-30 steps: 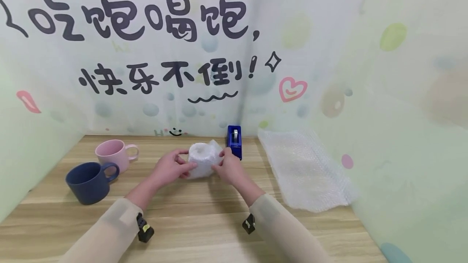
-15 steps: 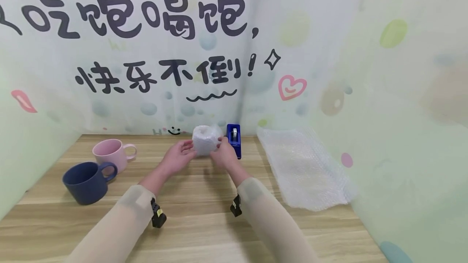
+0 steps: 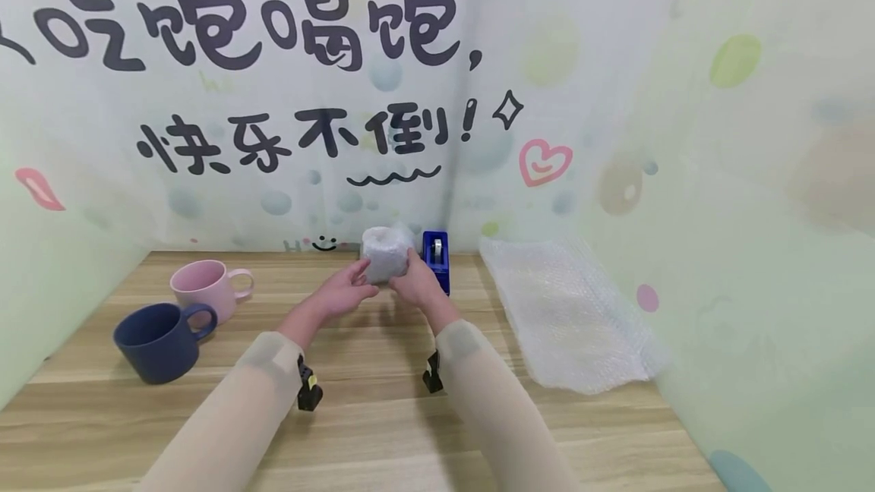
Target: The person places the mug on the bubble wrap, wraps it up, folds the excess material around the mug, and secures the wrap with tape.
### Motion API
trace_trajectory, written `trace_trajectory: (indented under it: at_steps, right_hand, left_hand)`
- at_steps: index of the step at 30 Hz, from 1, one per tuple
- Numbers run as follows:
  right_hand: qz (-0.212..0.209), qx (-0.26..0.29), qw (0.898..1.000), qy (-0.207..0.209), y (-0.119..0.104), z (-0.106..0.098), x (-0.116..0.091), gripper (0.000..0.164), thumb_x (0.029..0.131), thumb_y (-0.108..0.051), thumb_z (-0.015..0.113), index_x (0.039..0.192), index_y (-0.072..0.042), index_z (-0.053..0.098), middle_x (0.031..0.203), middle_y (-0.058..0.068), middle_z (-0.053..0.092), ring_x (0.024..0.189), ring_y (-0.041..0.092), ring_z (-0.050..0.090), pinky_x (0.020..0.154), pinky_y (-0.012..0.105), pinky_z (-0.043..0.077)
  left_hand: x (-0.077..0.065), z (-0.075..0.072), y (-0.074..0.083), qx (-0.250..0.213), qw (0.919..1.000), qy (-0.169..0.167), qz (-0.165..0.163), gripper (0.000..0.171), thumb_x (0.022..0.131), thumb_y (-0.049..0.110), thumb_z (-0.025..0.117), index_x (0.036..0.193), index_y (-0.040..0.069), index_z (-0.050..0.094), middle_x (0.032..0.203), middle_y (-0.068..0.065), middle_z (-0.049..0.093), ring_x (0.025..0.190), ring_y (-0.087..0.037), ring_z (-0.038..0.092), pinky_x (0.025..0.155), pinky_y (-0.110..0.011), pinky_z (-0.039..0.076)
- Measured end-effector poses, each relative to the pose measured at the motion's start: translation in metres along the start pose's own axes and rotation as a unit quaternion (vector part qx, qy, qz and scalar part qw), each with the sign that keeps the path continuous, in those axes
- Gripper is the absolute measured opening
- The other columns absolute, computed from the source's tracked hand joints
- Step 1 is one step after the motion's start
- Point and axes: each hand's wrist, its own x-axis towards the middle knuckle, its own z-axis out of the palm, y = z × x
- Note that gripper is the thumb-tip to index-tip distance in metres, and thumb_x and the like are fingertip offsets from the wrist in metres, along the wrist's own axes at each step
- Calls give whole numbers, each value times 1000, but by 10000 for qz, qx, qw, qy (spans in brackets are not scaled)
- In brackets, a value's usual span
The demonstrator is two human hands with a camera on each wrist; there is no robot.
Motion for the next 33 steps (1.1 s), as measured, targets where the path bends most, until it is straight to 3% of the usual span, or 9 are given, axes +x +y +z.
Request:
trace_trajectory:
  at_steps: [5,10,12,16,20,26,31,33]
  right_hand:
    - [-21,-51,10000,-50,0,-4,-3,89,100,-13,69,175,-6,21,175,21,40,156,41,48,125,56,46]
    - [-312,-502,9982,-75,-2,-17,-15,77,103,-15,68,171,-2,33,168,23,51,124,38,74,109,50,60]
    - [-515,-724,9960,-116,-4,-28,-24,67,104,-12,66,165,1,42,159,25,59,116,37,77,100,45,64]
    - [-996,-1211,9876,-112,-5,-57,-44,46,103,-7,64,147,7,60,138,25,73,118,38,75,96,44,65]
    - [-1227,-1769,9765,90,4,-91,-63,37,101,-9,65,135,7,68,124,23,77,111,36,76,98,48,63]
    - [-939,-2516,9627,334,40,-138,-82,33,100,-9,63,129,5,71,118,22,78,111,38,74,93,51,61]
    - [-588,-3224,9444,266,69,-170,-92,33,93,-2,58,121,9,71,109,22,76,102,36,72,92,52,60]
    - [-234,-3247,9455,71,78,-179,-96,30,91,-1,60,117,11,70,101,21,75,92,33,71,84,48,62]
  left_hand:
    - [0,-1,-3,124,9999,77,37,80,110,22,61,175,5,18,181,-26,21,165,-46,30,131,-58,37]
    - [-7,-4,-4,773,9955,258,476,75,108,19,63,172,2,28,177,-26,31,158,-49,42,128,-60,42]
    - [-16,-6,-3,1293,9881,282,779,72,106,17,63,169,0,33,174,-27,37,154,-49,47,127,-61,42]
    - [-39,-13,-1,2162,9656,263,1420,63,104,14,62,163,-1,45,160,-26,52,146,-47,54,124,-62,46]
    - [-60,-19,-2,2579,9476,214,1874,54,105,14,63,156,0,55,150,-22,60,140,-44,60,119,-62,50]
    - [-87,-25,-8,2935,9322,138,2112,46,108,16,63,153,4,60,151,-18,62,142,-39,61,120,-59,50]
    - [-104,-30,-12,2878,9314,176,2221,43,108,12,65,150,5,63,144,-14,65,136,-36,65,116,-60,53]
    - [-109,-31,-14,2843,9314,204,2265,43,107,11,65,149,5,63,144,-14,65,136,-36,64,116,-60,53]
